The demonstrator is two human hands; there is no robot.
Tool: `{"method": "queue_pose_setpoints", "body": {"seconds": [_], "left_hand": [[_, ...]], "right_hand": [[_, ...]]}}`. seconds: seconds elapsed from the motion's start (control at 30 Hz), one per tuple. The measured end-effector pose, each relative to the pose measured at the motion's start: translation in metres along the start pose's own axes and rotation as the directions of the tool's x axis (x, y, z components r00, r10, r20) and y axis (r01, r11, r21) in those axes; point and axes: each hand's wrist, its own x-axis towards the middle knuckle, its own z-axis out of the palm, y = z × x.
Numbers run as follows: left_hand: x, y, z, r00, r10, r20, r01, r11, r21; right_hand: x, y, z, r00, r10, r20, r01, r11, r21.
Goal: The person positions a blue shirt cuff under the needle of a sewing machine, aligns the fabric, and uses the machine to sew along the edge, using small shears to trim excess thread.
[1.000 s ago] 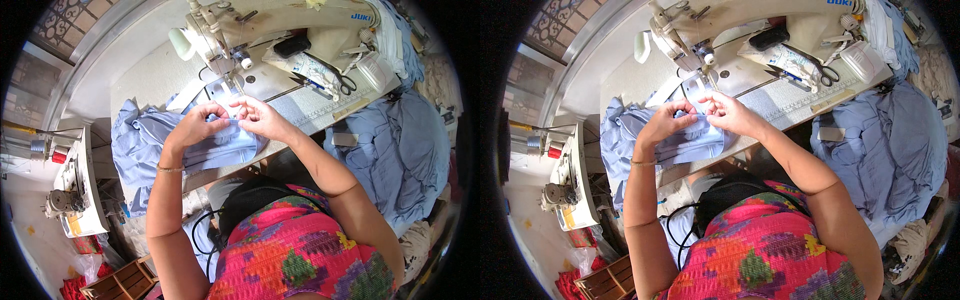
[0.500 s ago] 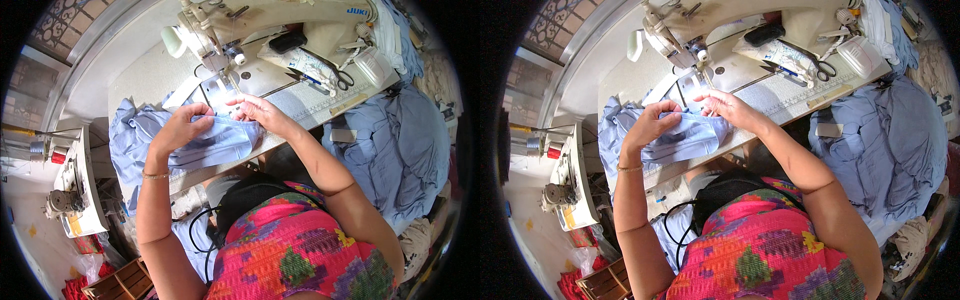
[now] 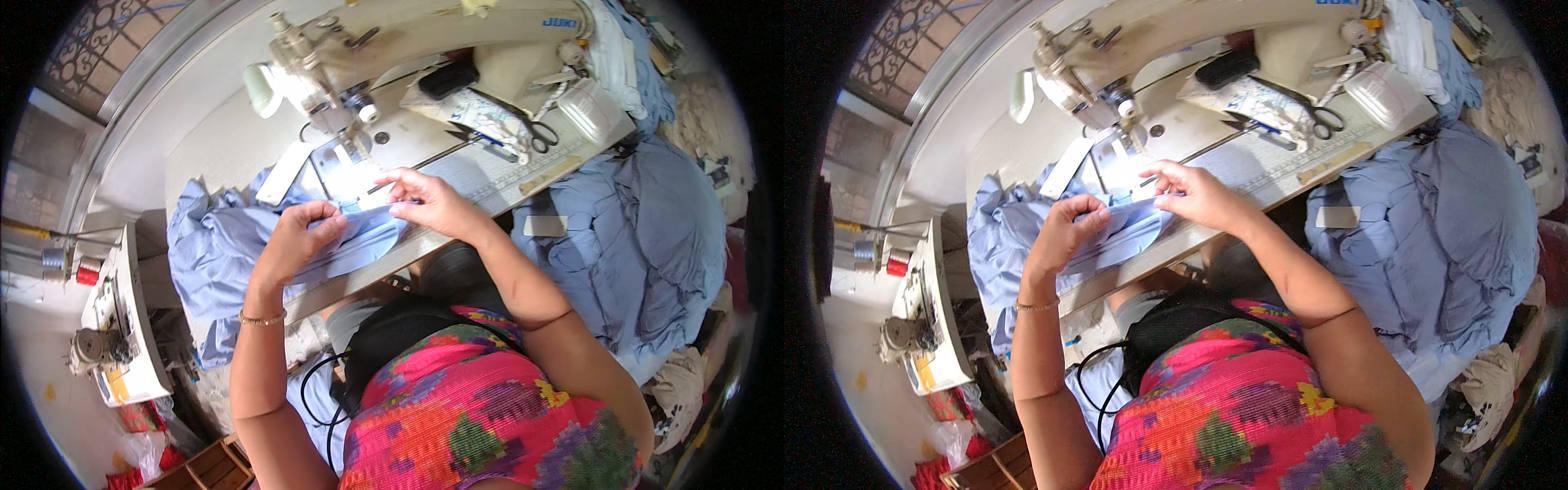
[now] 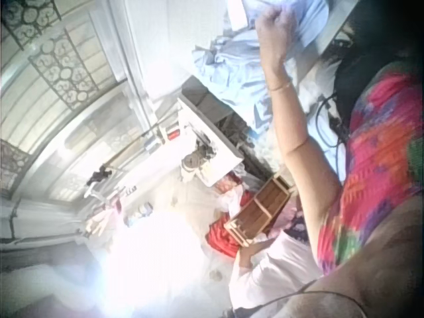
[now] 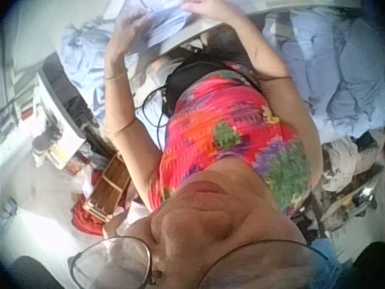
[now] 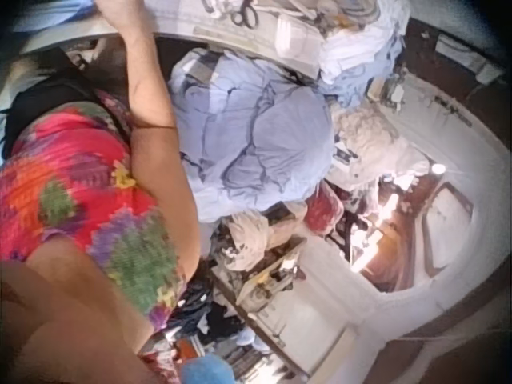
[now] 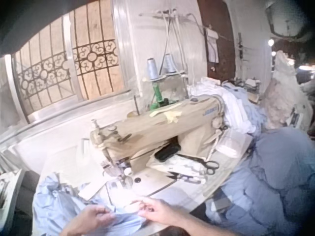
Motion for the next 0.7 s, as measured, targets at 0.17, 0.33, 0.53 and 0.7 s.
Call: {"method": "queue_pose_setpoints", "body": {"seconds": [0.17, 0.33, 0.53, 0.7], "left_hand": [[0.006, -0.031, 0.015, 0.998, 0.023, -0.065, -0.035, 0.981, -0.190], [0.002, -0.033, 0.017, 0.995, 0.052, -0.081, -0.069, 0.971, -0.227], [0.001, -0.040, 0.016, 0.995, 0.067, -0.072, -0.086, 0.944, -0.319], [-0.003, -0.042, 0.014, 0.996, 0.060, -0.067, -0.079, 0.940, -0.332]], "right_hand": [[-0.008, -0.012, -0.002, 0.989, -0.101, -0.109, 0.043, 0.897, -0.440], [-0.012, -0.006, -0.065, 0.876, -0.334, -0.348, -0.257, 0.286, -0.923], [-0.016, -0.012, -0.089, 0.911, -0.155, -0.382, -0.357, 0.167, -0.919], [-0.020, -0.033, -0.054, 0.929, 0.008, -0.371, -0.250, 0.752, -0.610]]}}
